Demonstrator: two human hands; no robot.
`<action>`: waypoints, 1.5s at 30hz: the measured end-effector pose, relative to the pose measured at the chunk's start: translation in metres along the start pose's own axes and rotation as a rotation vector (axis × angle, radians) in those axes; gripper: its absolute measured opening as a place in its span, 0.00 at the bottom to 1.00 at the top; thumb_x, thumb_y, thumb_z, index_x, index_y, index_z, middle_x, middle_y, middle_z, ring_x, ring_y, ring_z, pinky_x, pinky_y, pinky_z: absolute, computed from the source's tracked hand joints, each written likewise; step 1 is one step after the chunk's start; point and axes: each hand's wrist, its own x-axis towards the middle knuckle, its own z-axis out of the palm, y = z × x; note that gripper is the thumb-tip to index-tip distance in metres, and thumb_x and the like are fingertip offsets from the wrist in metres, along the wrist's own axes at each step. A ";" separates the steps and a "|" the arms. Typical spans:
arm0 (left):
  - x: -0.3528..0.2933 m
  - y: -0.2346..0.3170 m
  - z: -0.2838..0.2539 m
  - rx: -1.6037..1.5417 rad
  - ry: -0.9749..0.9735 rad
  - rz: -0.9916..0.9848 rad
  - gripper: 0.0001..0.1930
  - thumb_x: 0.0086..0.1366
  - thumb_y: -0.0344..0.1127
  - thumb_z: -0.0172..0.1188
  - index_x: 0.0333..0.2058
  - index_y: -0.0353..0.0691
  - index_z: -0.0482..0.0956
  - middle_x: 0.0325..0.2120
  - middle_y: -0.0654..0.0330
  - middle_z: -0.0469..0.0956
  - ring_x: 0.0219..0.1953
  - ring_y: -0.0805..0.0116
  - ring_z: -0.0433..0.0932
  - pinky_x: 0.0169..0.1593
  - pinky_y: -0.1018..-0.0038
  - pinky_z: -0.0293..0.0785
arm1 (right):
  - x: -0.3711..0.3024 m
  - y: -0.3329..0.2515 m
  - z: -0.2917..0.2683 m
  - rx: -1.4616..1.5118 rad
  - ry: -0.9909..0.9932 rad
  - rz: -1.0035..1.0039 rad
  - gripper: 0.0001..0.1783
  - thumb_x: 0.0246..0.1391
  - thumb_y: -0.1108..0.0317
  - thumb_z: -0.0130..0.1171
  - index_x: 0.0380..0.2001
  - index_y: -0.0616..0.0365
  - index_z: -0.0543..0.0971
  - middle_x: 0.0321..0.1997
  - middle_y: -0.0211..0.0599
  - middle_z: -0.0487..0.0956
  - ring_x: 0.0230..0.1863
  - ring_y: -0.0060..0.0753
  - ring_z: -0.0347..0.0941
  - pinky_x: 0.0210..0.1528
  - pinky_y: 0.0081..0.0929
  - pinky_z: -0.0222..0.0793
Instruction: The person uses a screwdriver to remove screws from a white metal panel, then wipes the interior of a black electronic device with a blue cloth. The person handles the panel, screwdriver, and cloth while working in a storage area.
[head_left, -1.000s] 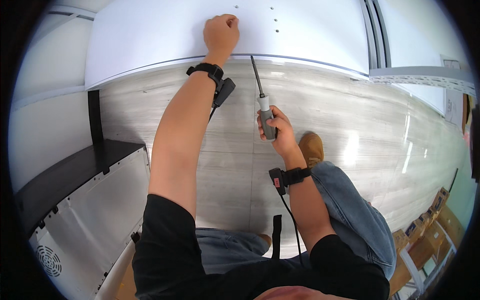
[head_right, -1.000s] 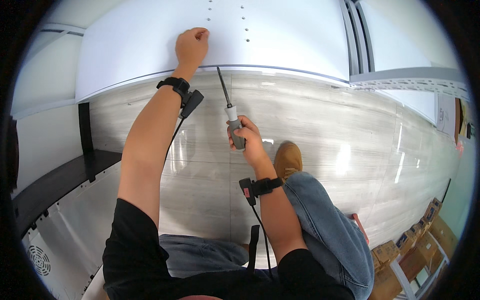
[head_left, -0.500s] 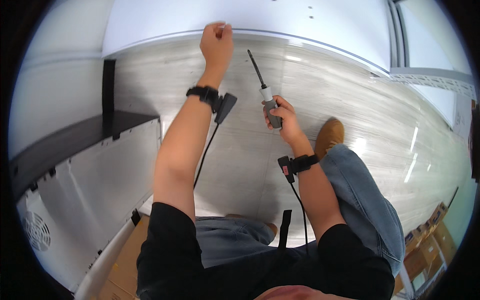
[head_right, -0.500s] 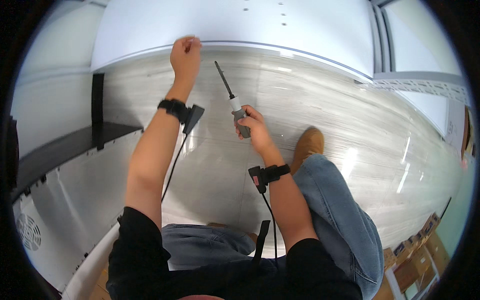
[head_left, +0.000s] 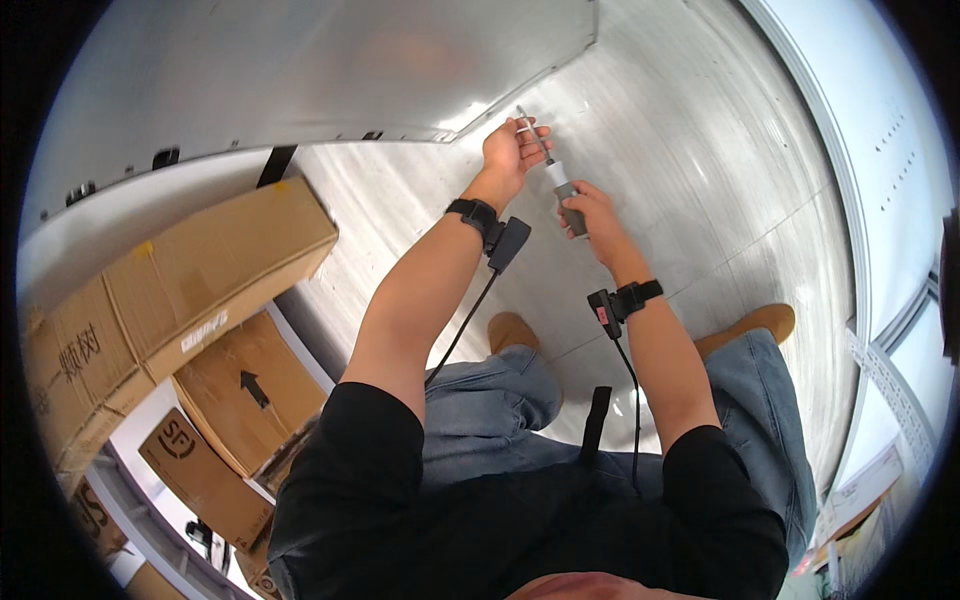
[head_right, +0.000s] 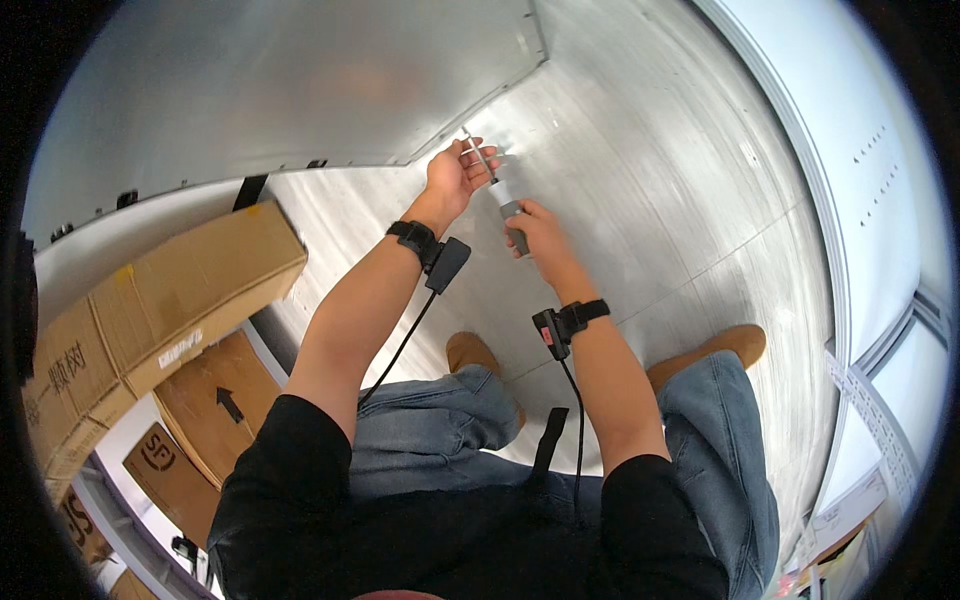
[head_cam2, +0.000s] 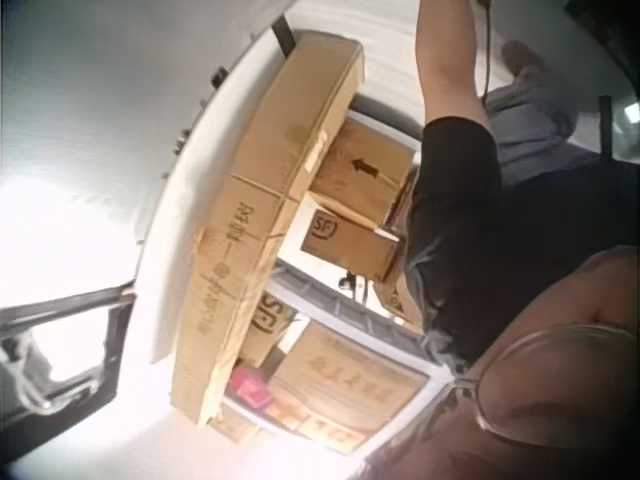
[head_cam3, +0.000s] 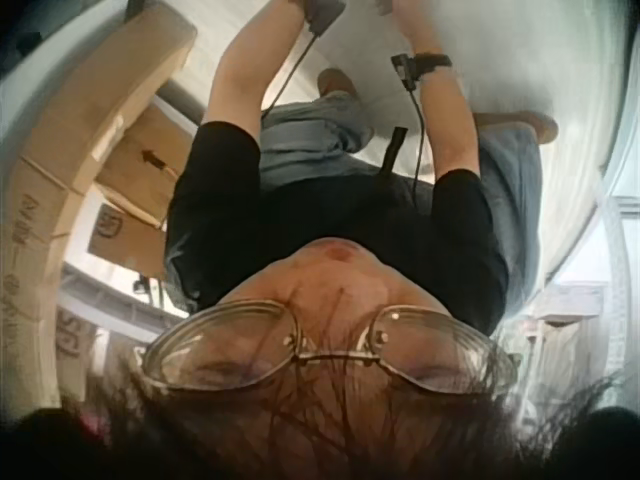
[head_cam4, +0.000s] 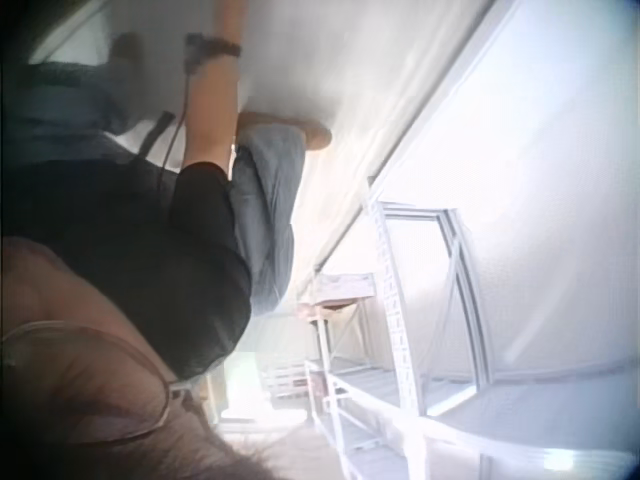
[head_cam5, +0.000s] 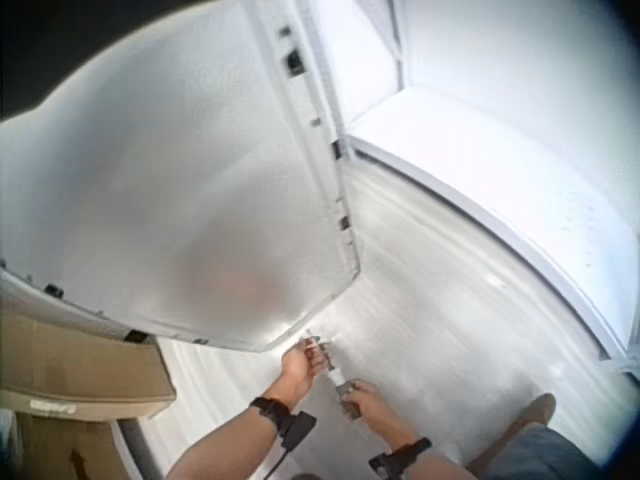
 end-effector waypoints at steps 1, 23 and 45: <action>-0.004 -0.001 -0.004 -0.021 0.016 0.005 0.21 0.76 0.44 0.31 0.49 0.37 0.70 0.43 0.50 0.79 0.39 0.59 0.80 0.44 0.66 0.78 | -0.002 0.001 0.003 -0.025 -0.016 0.013 0.16 0.55 0.64 0.52 0.45 0.60 0.75 0.31 0.32 0.75 0.29 0.23 0.72 0.28 0.24 0.68; -0.003 0.024 -0.025 0.097 -0.059 0.110 0.16 0.74 0.30 0.34 0.56 0.32 0.62 0.51 0.49 0.74 0.46 0.53 0.81 0.49 0.65 0.82 | -0.004 -0.012 0.023 0.055 0.008 0.155 0.16 0.61 0.61 0.51 0.49 0.57 0.72 0.34 0.34 0.75 0.29 0.28 0.70 0.32 0.28 0.66; 0.012 -0.012 0.023 0.159 -0.047 0.130 0.11 0.74 0.29 0.37 0.49 0.34 0.66 0.48 0.48 0.76 0.43 0.51 0.82 0.44 0.65 0.84 | 0.001 0.012 -0.036 0.158 -0.042 0.105 0.16 0.64 0.57 0.47 0.48 0.53 0.72 0.30 0.31 0.75 0.23 0.23 0.69 0.24 0.24 0.63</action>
